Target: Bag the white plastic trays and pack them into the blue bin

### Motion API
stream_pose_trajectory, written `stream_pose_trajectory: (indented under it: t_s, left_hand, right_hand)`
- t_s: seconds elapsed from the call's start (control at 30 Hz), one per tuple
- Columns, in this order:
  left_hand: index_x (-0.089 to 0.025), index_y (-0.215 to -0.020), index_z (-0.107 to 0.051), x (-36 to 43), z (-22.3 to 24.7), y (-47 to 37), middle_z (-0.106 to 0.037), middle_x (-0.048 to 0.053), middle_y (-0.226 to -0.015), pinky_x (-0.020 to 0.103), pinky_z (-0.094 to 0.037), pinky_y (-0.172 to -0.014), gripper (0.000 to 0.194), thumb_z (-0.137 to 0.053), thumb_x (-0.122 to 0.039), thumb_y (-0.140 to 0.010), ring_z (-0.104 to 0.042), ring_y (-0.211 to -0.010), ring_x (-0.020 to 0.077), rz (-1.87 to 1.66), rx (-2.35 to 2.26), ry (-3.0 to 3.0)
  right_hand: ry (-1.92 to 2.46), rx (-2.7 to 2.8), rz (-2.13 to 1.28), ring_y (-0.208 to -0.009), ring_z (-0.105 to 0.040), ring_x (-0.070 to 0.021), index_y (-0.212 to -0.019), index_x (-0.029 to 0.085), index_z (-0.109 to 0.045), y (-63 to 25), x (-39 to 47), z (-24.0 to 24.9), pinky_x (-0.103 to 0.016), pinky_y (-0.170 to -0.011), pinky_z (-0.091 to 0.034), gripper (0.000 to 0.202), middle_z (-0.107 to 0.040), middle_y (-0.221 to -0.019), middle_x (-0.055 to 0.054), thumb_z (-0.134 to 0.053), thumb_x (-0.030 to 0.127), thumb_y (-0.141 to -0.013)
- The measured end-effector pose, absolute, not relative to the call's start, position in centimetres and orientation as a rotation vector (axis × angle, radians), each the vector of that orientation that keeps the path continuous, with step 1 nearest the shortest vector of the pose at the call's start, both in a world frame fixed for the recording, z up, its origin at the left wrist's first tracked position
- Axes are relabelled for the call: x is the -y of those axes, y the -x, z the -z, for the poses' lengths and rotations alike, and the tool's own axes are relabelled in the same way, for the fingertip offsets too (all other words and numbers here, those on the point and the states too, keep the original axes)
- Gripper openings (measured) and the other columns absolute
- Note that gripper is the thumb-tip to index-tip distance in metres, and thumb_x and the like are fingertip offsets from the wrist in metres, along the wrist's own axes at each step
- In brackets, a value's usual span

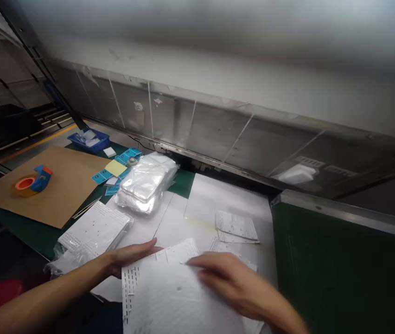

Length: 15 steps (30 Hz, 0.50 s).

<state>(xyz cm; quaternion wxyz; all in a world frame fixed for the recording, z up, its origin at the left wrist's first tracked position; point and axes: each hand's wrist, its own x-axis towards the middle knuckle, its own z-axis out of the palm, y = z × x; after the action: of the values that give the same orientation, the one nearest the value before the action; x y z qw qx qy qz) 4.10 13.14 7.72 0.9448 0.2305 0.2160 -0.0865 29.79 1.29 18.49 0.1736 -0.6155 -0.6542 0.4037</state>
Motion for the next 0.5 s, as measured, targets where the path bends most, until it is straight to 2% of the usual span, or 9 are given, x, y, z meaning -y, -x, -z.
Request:
stream_pose_trajectory:
  t_s: [0.07, 0.1, 0.2, 0.23, 0.3, 0.4, 0.5]
  left_hand:
    - [-0.017, -0.115, -0.057, -12.7, -7.4, -3.9, -0.064, 0.009, -0.103, 0.033, -0.047, -0.080, 0.056, -0.046, -0.060, -0.081, -0.061, -0.092, 0.0225, 0.264, -0.385, -0.551]
    - [-0.018, -0.115, -0.057, -12.6, -7.5, -3.6, -0.063, 0.008, -0.104, 0.033, -0.046, -0.081, 0.054, -0.054, -0.057, -0.079, -0.060, -0.094, 0.0232, 0.280, -0.352, -0.592]
    - [-0.019, -0.120, -0.053, -12.2, -8.0, -2.3, -0.062, 0.009, -0.107, 0.035, -0.046, -0.083, 0.060, -0.075, -0.034, -0.066, -0.059, -0.099, 0.0262, 0.225, -0.327, -0.661]
    - [-0.020, -0.123, -0.051, -12.0, -8.2, -1.7, -0.062, 0.010, -0.109, 0.037, -0.046, -0.083, 0.065, -0.077, -0.028, -0.063, -0.059, -0.099, 0.0275, 0.175, -0.350, -0.655]
    - [-0.021, -0.126, -0.047, -11.4, -8.4, -0.7, -0.061, 0.011, -0.111, 0.040, -0.046, -0.084, 0.067, -0.075, -0.027, -0.065, -0.059, -0.100, 0.0290, 0.038, -0.418, -0.603]
    - [-0.020, -0.129, -0.044, -9.6, -8.0, -0.4, -0.059, 0.013, -0.114, 0.041, -0.044, -0.088, 0.060, -0.065, -0.032, -0.075, -0.059, -0.101, 0.0284, -0.198, -0.496, -0.541]
    - [-0.021, -0.131, -0.042, -7.2, -6.5, -1.5, -0.058, 0.013, -0.119, 0.039, -0.043, -0.089, 0.056, -0.059, -0.036, -0.080, -0.057, -0.104, 0.0267, -0.359, -0.594, -0.607]
  right_hand:
    - [1.504, 2.099, -1.347, -0.089, -0.064, -0.0166, -0.109, 0.034, -0.063, -25.5, -3.3, -18.4, -0.029, -0.081, -0.050, 0.029, -0.069, -0.101, 0.002, -0.045, 0.026, -0.087]
    - [1.495, 2.135, -1.291, -0.087, -0.064, -0.0157, -0.109, 0.034, -0.063, -24.2, -4.0, -18.1, -0.029, -0.080, -0.050, 0.031, -0.069, -0.099, 0.003, -0.045, 0.023, -0.087]
    - [1.696, 1.990, -0.773, -0.099, -0.059, -0.0199, -0.111, 0.031, -0.061, -22.8, -3.9, -16.3, -0.036, -0.087, -0.047, 0.030, -0.064, -0.109, -0.001, -0.049, 0.023, -0.085]
    - [1.775, 1.825, -0.589, -0.106, -0.055, -0.0220, -0.112, 0.029, -0.059, -22.6, -3.1, -15.6, -0.040, -0.091, -0.045, 0.030, -0.061, -0.115, -0.003, -0.051, 0.026, -0.084]
    - [1.911, 1.297, -0.400, -0.110, -0.052, -0.0251, -0.111, 0.025, -0.057, -22.0, -1.0, -13.6, -0.044, -0.094, -0.042, 0.032, -0.057, -0.119, -0.007, -0.055, 0.036, -0.082]
    - [1.902, 0.507, -0.643, -0.099, -0.059, -0.0270, -0.107, 0.019, -0.055, -19.2, 2.0, -9.5, -0.044, -0.087, -0.047, 0.045, -0.062, -0.109, -0.011, -0.056, 0.053, -0.077]
    - [1.729, 0.311, -0.964, -0.097, -0.061, -0.0295, -0.121, 0.017, -0.046, -15.2, 3.5, -4.9, -0.044, -0.082, -0.050, 0.064, -0.063, -0.108, -0.013, -0.052, 0.060, -0.075]
